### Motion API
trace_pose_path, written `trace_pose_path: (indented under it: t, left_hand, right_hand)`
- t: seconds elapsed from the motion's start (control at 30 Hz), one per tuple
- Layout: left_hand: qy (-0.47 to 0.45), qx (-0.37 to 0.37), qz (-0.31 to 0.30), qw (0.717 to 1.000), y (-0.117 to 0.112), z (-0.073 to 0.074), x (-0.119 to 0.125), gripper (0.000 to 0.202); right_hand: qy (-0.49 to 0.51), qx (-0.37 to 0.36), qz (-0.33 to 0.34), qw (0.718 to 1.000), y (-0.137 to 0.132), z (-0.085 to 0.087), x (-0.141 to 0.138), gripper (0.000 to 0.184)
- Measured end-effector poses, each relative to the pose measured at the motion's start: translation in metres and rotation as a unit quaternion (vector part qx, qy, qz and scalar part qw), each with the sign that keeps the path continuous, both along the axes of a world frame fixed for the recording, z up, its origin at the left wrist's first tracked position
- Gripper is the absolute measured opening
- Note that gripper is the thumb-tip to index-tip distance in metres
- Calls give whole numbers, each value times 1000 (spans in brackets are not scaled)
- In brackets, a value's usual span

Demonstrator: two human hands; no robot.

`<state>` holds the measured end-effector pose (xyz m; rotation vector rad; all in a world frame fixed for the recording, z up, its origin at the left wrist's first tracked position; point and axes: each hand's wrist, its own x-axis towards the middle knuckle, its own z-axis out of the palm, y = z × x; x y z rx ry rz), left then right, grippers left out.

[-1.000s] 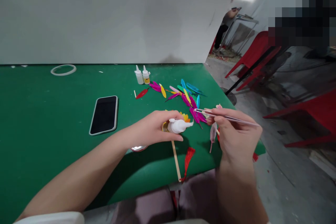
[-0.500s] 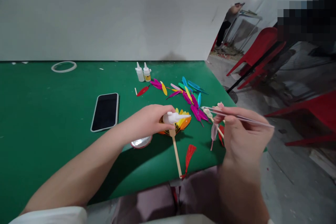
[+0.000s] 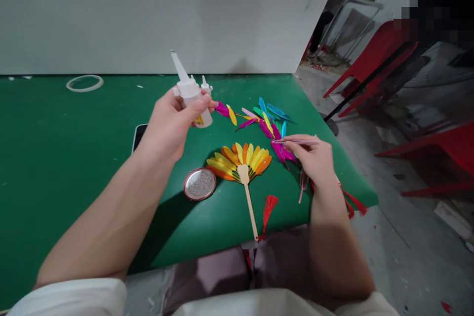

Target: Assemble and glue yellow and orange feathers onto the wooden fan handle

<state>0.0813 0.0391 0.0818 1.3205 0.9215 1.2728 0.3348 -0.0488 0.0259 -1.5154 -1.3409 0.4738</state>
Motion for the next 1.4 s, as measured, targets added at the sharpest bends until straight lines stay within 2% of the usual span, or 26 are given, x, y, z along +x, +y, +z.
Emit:
trace_pose_path:
  t: [0.1,0.3,0.7,1.4]
  left_hand:
    - [13,-8,-13,1000,-3,-3,4,28]
    - [73,-4,-37,997,-7,-7,9,35]
    - [81,10,-49,995,-7,-10,14,26]
    - [102,-4,-66,993,-11,-10,16,31]
  right_hand:
    - [-62,-88,61,992,8,-17,-6,15]
    - [-94,-137,88,982,17,-32,-10,13]
    - [-104,-157,108,976,19,-29,-12,14]
    - [-112,-157,104,976,19,-30,-11,15]
